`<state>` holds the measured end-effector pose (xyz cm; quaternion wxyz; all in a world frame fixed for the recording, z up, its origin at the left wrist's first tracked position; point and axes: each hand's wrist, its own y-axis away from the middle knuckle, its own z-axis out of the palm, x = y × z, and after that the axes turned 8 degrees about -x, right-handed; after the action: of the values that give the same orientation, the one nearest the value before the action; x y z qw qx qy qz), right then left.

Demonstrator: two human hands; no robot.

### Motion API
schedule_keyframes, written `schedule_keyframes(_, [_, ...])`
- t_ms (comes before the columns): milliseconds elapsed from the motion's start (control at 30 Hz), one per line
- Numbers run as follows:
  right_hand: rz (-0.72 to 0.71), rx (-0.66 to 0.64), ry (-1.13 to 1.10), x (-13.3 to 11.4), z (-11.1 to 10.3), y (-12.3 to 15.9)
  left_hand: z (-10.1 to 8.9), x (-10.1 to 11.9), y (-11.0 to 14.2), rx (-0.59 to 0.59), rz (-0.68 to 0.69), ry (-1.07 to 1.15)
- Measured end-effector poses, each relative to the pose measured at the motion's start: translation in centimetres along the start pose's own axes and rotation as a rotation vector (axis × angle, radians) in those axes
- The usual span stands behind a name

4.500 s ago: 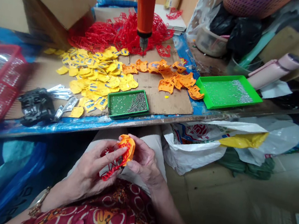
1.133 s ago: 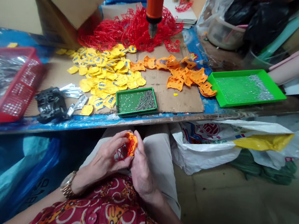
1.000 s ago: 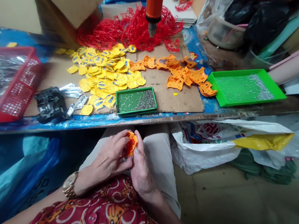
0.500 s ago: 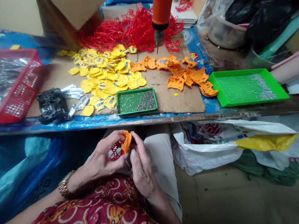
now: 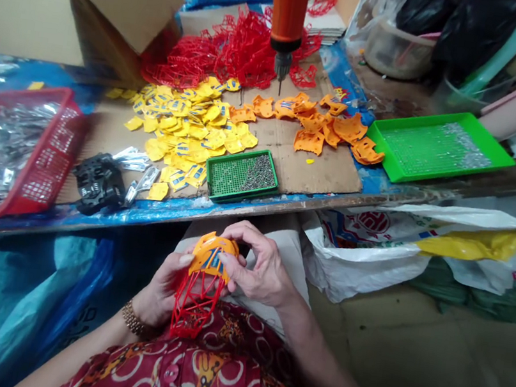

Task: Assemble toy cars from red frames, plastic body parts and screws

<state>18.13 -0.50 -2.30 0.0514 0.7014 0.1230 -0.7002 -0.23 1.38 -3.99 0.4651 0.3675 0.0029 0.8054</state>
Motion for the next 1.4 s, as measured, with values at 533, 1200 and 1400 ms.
schedule_keyframes(533, [0.104, 0.037, -0.008, 1.4, 1.1, -0.4, 0.0, -0.9, -0.8, -0.209, -0.193, 0.297])
schedule_keyframes(1200, [0.154, 0.024, -0.331, 0.7, 1.1, -0.4, 1.0, 0.6, 0.0, 0.069, -0.065, 0.128])
schedule_keyframes(1400, [0.157, 0.027, -0.265, 0.8, 1.1, -0.4, 1.5, 0.6, 0.0, 0.091, -0.052, 0.117])
